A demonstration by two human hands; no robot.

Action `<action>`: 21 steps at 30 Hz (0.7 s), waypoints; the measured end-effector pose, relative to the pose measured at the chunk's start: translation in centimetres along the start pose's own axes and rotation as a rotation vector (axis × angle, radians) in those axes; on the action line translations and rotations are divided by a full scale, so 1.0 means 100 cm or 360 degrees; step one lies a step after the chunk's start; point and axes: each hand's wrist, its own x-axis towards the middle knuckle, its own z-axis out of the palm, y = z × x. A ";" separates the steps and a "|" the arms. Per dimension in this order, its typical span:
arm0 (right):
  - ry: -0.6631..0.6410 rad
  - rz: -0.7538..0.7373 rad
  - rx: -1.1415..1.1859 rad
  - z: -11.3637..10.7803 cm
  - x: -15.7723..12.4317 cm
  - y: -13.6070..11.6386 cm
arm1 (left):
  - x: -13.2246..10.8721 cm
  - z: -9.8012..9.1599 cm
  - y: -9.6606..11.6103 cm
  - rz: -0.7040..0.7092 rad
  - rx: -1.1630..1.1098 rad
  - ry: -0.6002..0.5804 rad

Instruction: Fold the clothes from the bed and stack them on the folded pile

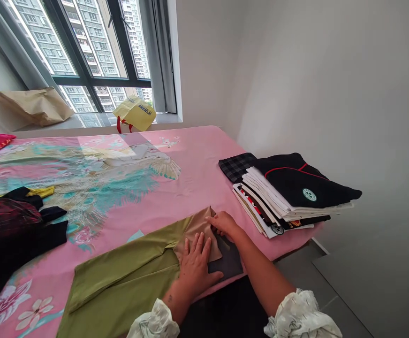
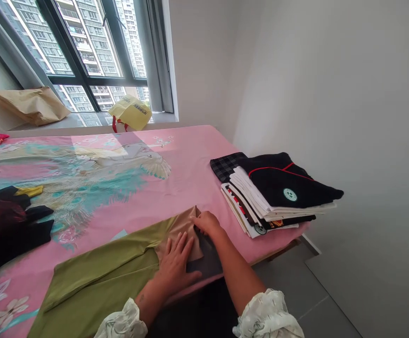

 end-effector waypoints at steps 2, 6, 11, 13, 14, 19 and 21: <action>-0.0060 -0.0021 0.0050 0.003 -0.004 0.001 | -0.001 0.011 0.003 -0.0051 -0.0006 0.0072; -0.0175 -0.0091 -0.0022 0.000 -0.025 0.004 | -0.002 0.022 -0.003 -0.0023 -0.0013 0.0176; 0.0091 -0.0255 -0.0494 0.000 -0.053 0.005 | -0.003 0.022 -0.006 -0.0025 -0.0018 0.0256; 0.0145 -0.0231 -0.0491 0.001 -0.061 0.003 | -0.003 0.022 -0.006 -0.0030 -0.0014 0.0276; 0.0160 -0.0226 -0.0521 0.002 -0.065 0.003 | -0.003 0.022 -0.006 -0.0029 -0.0012 0.0284; 0.0156 -0.0233 -0.0783 0.002 -0.085 0.004 | -0.003 0.023 -0.008 -0.0020 -0.0022 0.0313; 0.0129 -0.0307 -0.0709 0.001 -0.092 0.009 | -0.003 0.022 -0.008 -0.0017 -0.0024 0.0308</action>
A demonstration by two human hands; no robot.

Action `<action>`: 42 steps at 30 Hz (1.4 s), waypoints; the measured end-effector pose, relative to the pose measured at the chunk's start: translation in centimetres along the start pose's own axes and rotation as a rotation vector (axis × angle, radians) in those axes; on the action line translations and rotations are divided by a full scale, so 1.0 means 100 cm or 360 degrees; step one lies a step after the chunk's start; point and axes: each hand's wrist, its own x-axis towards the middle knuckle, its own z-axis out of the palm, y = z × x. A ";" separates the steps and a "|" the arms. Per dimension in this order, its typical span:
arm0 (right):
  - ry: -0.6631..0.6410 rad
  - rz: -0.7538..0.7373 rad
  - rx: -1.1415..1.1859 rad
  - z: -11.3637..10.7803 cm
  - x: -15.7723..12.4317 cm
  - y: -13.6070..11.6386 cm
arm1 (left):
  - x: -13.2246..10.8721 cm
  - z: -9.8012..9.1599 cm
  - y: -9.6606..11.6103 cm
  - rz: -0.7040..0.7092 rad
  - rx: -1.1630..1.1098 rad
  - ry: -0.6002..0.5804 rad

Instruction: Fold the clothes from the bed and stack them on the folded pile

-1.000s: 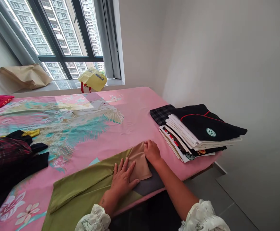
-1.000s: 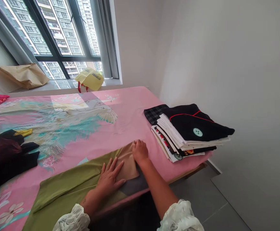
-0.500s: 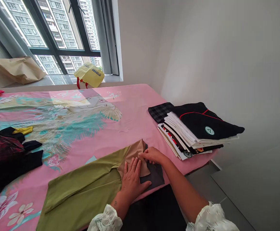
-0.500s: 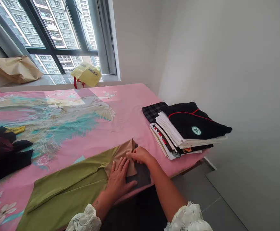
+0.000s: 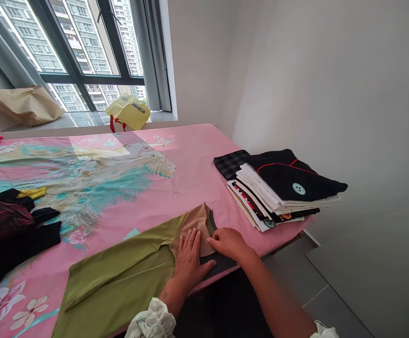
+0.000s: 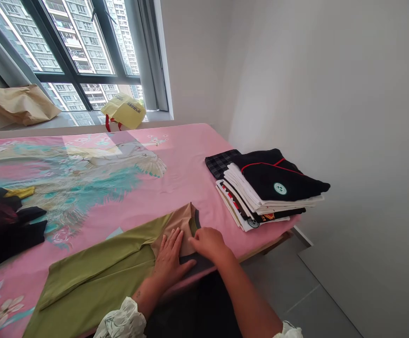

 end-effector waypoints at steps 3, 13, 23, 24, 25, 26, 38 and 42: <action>-0.0121 -0.0139 0.0133 0.004 -0.011 0.011 | 0.001 -0.001 0.001 -0.0001 0.0021 -0.0006; 0.0014 0.0107 0.0472 0.017 -0.023 0.018 | 0.002 -0.003 0.003 -0.0034 -0.0014 0.0032; -0.0081 -0.0123 0.1217 0.015 -0.018 -0.018 | 0.016 -0.004 -0.004 -0.0479 -0.0725 0.0139; -0.0050 -0.0148 0.1188 0.015 -0.020 -0.016 | 0.018 -0.007 -0.006 -0.0588 -0.0890 0.0155; 0.0010 -0.0137 0.1081 0.016 -0.022 -0.013 | 0.019 -0.011 -0.009 -0.0646 -0.1023 0.0156; 0.0080 -0.0103 0.0935 0.018 -0.024 -0.009 | 0.019 -0.014 -0.011 -0.0635 -0.1100 0.0137; 0.0279 0.0262 0.0567 0.039 -0.002 -0.004 | 0.005 -0.015 -0.010 -0.0092 -0.0434 -0.0197; -0.0042 0.0173 0.1289 0.031 -0.003 -0.015 | 0.006 -0.006 -0.005 -0.0151 -0.0498 -0.0019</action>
